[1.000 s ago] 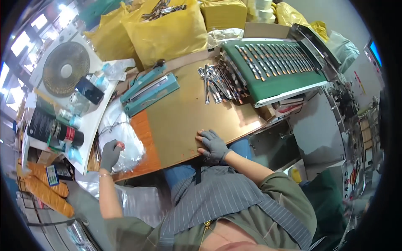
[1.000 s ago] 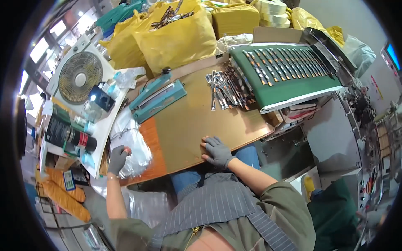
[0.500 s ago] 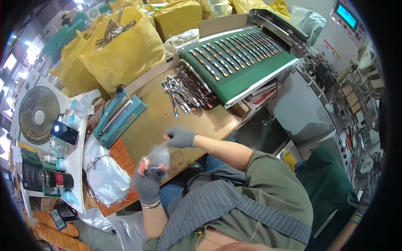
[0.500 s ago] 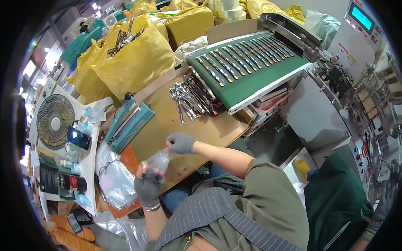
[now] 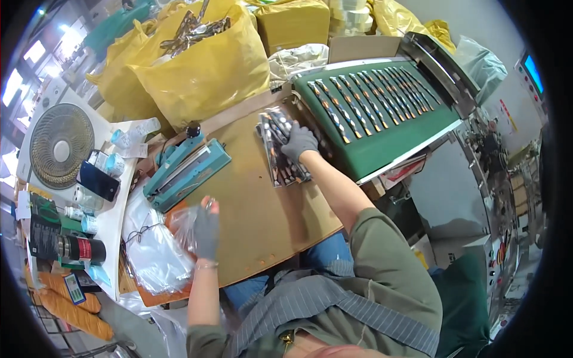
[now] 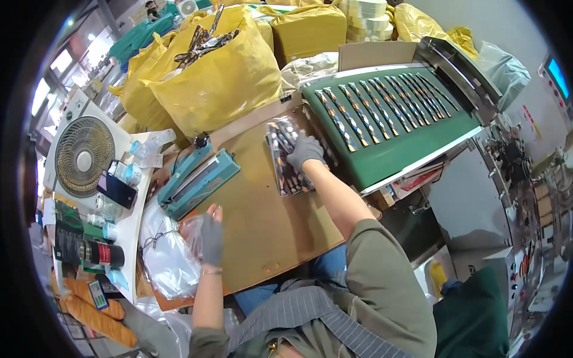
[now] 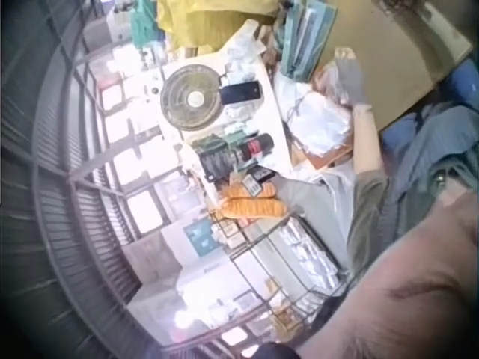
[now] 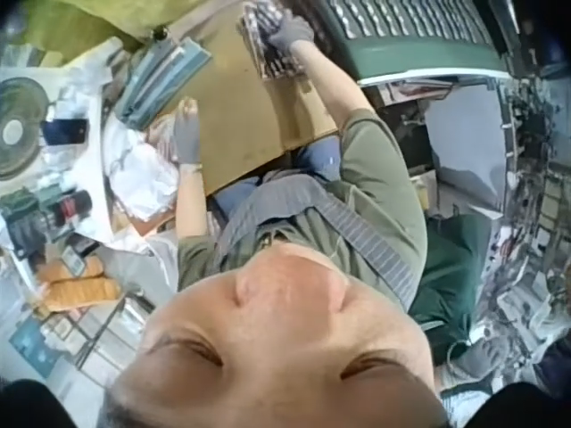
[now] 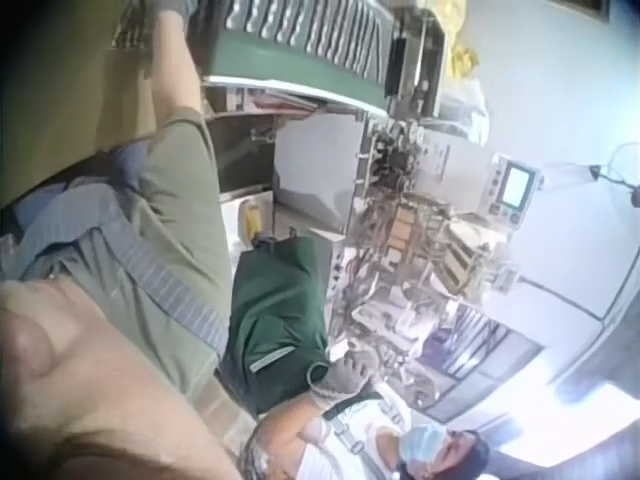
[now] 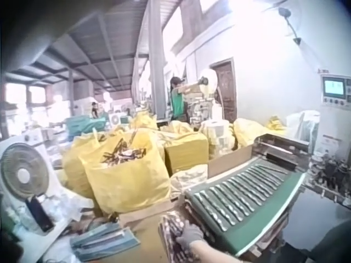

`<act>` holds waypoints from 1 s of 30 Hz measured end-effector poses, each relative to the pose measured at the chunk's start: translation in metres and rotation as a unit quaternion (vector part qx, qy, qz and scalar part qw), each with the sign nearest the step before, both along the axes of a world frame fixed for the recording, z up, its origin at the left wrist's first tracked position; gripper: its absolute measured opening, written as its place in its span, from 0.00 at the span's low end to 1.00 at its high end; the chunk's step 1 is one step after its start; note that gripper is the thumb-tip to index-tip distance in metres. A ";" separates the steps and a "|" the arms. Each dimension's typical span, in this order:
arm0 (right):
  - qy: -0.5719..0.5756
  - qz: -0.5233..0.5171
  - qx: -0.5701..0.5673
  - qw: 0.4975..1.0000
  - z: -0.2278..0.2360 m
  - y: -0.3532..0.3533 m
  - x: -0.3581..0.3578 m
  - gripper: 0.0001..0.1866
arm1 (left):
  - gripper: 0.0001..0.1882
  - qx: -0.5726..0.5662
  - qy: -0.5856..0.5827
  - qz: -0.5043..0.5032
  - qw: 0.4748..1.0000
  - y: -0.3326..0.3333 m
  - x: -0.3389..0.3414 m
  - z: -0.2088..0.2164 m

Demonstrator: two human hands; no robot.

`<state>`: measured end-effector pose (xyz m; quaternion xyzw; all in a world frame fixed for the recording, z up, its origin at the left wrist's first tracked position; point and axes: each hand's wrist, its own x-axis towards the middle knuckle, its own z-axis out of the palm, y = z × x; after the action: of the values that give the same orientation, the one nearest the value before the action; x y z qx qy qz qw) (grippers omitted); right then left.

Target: Bundling multiple pens, placing them into plastic sleeves, and sealing the bags using a heat sealer and packaging machinery.

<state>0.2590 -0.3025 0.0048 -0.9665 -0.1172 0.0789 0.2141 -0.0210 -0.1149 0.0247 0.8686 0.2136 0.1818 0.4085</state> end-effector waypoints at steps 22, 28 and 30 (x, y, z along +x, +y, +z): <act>-0.199 -0.311 -0.157 0.916 0.040 -0.340 0.201 0.46 | 0.39 0.144 0.011 -0.025 0.989 -0.026 0.098 -0.086; -0.236 0.069 0.073 0.967 0.050 -0.228 0.133 0.19 | 0.37 0.196 -0.016 -0.028 0.980 -0.031 0.097 -0.077; -0.233 0.143 0.008 0.962 0.047 -0.182 0.086 0.29 | 0.36 0.195 0.000 -0.020 0.980 -0.033 0.102 -0.076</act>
<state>0.3454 -0.4848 0.0520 -0.9295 -0.3017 -0.1201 0.1748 0.0809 -0.1482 -0.0508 0.9359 0.1561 0.2117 0.2344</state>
